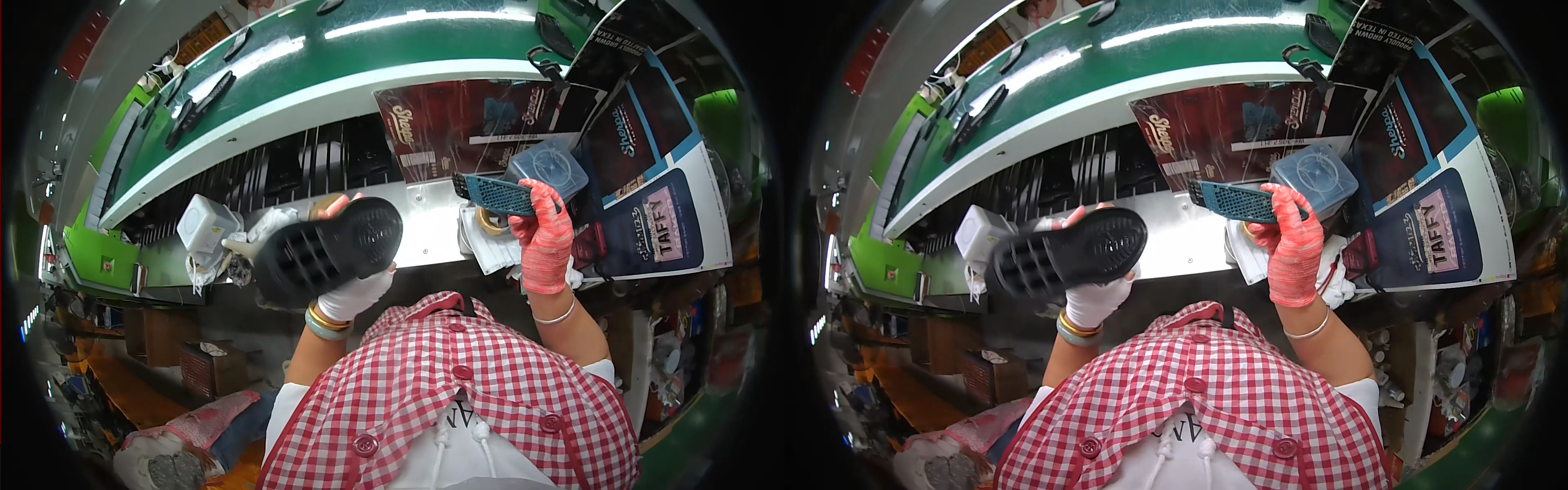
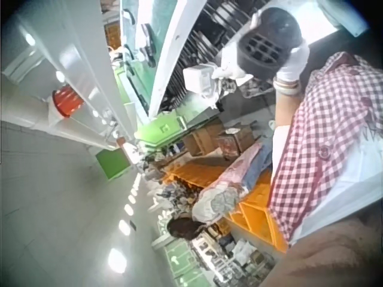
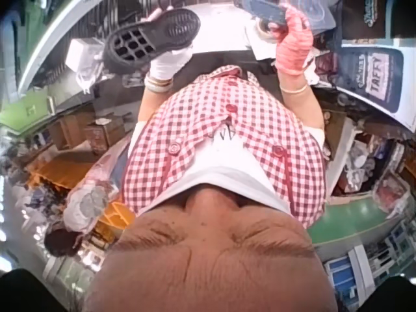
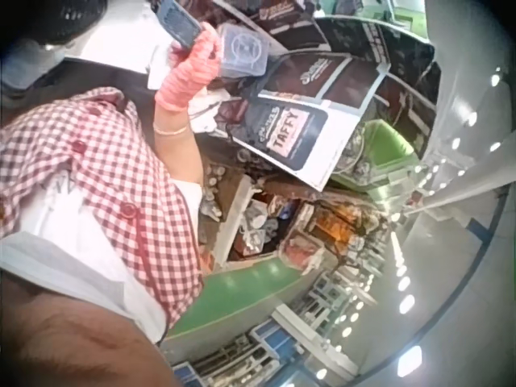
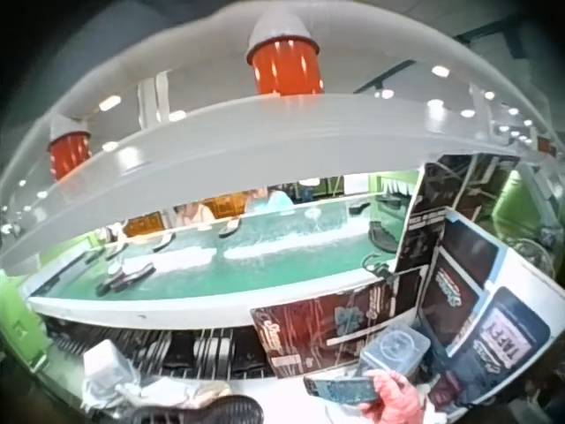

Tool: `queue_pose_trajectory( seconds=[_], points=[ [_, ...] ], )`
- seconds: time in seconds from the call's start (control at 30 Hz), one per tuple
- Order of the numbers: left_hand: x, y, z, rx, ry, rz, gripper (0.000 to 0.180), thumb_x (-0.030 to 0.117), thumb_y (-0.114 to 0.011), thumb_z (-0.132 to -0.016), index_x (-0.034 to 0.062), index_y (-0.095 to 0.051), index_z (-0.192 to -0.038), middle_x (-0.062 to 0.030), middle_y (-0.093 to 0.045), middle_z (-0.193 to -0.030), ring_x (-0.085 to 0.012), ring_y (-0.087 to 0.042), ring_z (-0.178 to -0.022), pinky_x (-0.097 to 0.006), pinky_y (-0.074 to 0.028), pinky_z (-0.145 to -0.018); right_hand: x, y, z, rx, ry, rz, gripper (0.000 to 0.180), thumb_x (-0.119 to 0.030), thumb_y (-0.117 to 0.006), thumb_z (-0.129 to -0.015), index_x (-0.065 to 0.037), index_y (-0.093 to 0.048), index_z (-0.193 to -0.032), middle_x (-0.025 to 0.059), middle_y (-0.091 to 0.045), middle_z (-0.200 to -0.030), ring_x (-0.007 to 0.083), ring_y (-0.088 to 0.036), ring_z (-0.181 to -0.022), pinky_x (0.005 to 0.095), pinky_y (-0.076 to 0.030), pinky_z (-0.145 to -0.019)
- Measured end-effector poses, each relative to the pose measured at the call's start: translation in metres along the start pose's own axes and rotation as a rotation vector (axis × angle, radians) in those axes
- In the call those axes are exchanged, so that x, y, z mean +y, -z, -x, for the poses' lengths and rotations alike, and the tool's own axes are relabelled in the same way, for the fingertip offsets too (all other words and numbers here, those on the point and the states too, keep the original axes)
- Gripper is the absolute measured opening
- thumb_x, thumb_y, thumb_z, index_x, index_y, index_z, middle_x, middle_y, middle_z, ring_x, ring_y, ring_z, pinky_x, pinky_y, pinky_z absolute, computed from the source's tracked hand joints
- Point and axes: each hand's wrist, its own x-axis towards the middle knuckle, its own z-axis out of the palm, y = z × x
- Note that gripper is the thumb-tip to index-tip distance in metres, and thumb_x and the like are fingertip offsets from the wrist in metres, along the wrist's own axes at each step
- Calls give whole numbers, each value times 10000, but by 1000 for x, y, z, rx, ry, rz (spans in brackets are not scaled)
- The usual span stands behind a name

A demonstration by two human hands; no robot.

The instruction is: The person picks up black shoes from yellow crates and scrubs the soles with a blue brush. They repeatedly dip the brush into a container of liquid and scrub the shoe soles at a workstation, handling the shoes one at a time.

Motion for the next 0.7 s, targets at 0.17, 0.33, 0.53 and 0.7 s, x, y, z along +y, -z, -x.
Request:
queue_pose_trajectory(
  seconds=[0.17,0.33,0.53,0.7],
  points=[
    [-40,32,-7,119,75,520,501,488,-509,-879,136,-414,-1224,-158,-516,-1161,-249,-566,-996,-340,-535,-778,5,-10,0,7,-16,-33,214,-220,-530,-931,-29,-596,-1002,27,-602,-729,64,-517,-558,176,-388,-513],
    [-35,40,-42,60,-486,183,405,409,-490,-917,162,-384,-1220,-273,-323,-1326,-365,-458,-1175,-381,-505,-879,12,-19,-1,33,11,-22,206,-220,-533,-928,-40,-611,-993,25,-608,-737,75,-565,-569,170,-398,-504],
    [-19,75,-65,-152,-426,293,380,401,-532,-897,301,-408,-1242,-131,-160,-1442,-312,-442,-1204,-392,-562,-814,31,-52,0,72,24,-47,203,-215,-539,-924,-42,-614,-997,30,-614,-759,82,-580,-563,164,-410,-484],
    [-31,117,-79,-168,-495,258,429,384,-571,-875,334,-385,-1258,-115,-119,-1460,-323,-423,-1215,-429,-560,-812,54,-77,-1,68,0,-76,206,-207,-547,-920,-31,-610,-1005,42,-611,-766,90,-584,-576,176,-423,-494]
  ],
)
